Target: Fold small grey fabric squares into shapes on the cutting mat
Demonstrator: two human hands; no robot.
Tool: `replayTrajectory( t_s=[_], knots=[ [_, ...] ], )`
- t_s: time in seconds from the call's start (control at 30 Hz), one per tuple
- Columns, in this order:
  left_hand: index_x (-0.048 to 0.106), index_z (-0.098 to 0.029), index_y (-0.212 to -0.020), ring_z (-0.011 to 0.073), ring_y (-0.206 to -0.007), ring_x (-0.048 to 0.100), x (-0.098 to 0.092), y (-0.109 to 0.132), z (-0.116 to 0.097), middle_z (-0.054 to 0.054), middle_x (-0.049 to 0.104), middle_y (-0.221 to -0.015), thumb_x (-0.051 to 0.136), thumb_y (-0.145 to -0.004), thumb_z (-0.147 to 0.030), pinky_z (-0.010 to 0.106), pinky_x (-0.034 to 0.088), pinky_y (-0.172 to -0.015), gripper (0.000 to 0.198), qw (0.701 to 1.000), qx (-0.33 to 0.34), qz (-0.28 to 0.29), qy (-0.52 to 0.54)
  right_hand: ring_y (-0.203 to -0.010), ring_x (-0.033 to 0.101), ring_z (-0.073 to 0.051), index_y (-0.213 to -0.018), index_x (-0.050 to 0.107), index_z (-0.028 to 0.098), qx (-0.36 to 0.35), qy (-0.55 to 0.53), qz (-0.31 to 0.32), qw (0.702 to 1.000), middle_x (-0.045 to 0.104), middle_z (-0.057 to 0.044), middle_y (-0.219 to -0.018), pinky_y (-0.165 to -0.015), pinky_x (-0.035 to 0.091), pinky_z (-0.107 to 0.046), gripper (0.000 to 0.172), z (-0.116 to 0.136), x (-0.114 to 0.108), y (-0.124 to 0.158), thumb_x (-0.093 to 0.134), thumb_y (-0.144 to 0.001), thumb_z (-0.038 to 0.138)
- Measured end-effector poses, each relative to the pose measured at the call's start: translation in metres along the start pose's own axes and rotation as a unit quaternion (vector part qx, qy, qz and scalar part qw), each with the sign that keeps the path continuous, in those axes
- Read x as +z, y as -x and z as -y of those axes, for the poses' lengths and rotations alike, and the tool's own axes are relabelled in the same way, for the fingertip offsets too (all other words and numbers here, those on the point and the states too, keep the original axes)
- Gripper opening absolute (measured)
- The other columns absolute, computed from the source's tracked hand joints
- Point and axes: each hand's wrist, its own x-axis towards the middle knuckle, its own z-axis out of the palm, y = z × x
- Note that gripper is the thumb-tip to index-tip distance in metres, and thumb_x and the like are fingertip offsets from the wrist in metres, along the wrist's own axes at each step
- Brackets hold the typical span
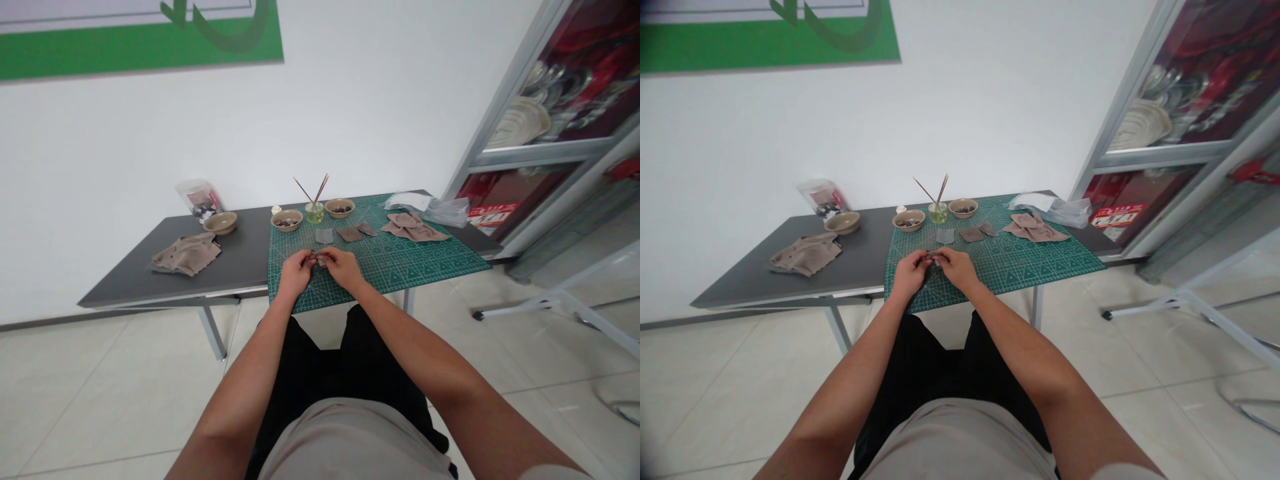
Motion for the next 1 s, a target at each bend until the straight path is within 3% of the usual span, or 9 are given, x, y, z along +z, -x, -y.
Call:
replayTrajectory(
  t_s=[0.17, 0.37, 0.63, 0.83, 1.0],
  knots=[
    [0.069, -0.021, -0.085, 0.0171, -0.072, 0.06, -0.0008, -0.0008, -0.0003, 0.002, 0.068, -0.076, 0.053, -0.081, -0.017, 0.027, 0.045, -0.07, 0.016, 1.0, 0.009, 0.028, 0.005, -0.075, 0.069, -0.018, -0.095, 0.071, 0.023, 0.03, -0.029, -0.016, 0.999, 0.073, -0.002, -0.083, -0.071, 0.052, -0.029, 0.018, -0.0032, 0.0009, -0.0025, 0.057, -0.089, 0.033],
    [0.067, -0.02, -0.087, 0.0164, -0.072, 0.059, 0.0011, -0.0002, 0.0019, 0.001, 0.068, -0.076, 0.055, -0.08, -0.019, 0.027, 0.045, -0.071, 0.014, 0.999, -0.024, -0.019, 0.016, -0.079, 0.069, -0.018, -0.095, 0.073, 0.021, -0.003, -0.001, 0.002, 1.0, 0.075, -0.002, -0.086, -0.075, 0.051, -0.028, 0.019, 0.0001, -0.002, -0.001, 0.059, -0.088, 0.032],
    [0.066, -0.02, -0.082, 0.0164, -0.072, 0.058, 0.0023, 0.0009, -0.0016, 0.001, 0.067, -0.076, 0.057, -0.079, -0.018, 0.027, 0.044, -0.071, 0.009, 1.0, -0.014, -0.019, 0.005, -0.097, 0.069, -0.019, -0.107, 0.072, 0.027, -0.037, 0.013, 0.005, 0.999, 0.074, -0.001, -0.105, -0.089, 0.052, -0.033, 0.025, 0.0008, -0.0008, 0.0018, 0.053, -0.092, 0.025],
    [0.066, -0.02, -0.083, 0.017, -0.078, 0.061, 0.0031, 0.0019, -0.0027, 0.002, 0.07, -0.085, 0.058, -0.08, -0.018, 0.028, 0.046, -0.077, 0.009, 0.999, -0.018, -0.03, 0.022, -0.097, 0.07, -0.02, -0.106, 0.073, 0.027, -0.036, 0.037, -0.002, 0.999, 0.075, -0.002, -0.103, -0.088, 0.053, -0.034, 0.025, 0.0021, -0.0013, 0.0026, 0.053, -0.092, 0.026],
    [0.068, -0.02, -0.09, 0.0163, -0.071, 0.061, 0.0021, 0.0003, 0.0017, 0.001, 0.069, -0.077, 0.057, -0.08, -0.017, 0.027, 0.047, -0.072, 0.016, 0.998, -0.033, -0.029, 0.036, -0.089, 0.07, -0.02, -0.1, 0.073, 0.024, -0.029, 0.054, 0.001, 0.998, 0.075, -0.003, -0.096, -0.081, 0.052, -0.032, 0.021, 0.0035, -0.0017, 0.0021, 0.054, -0.091, 0.028]
  ],
)
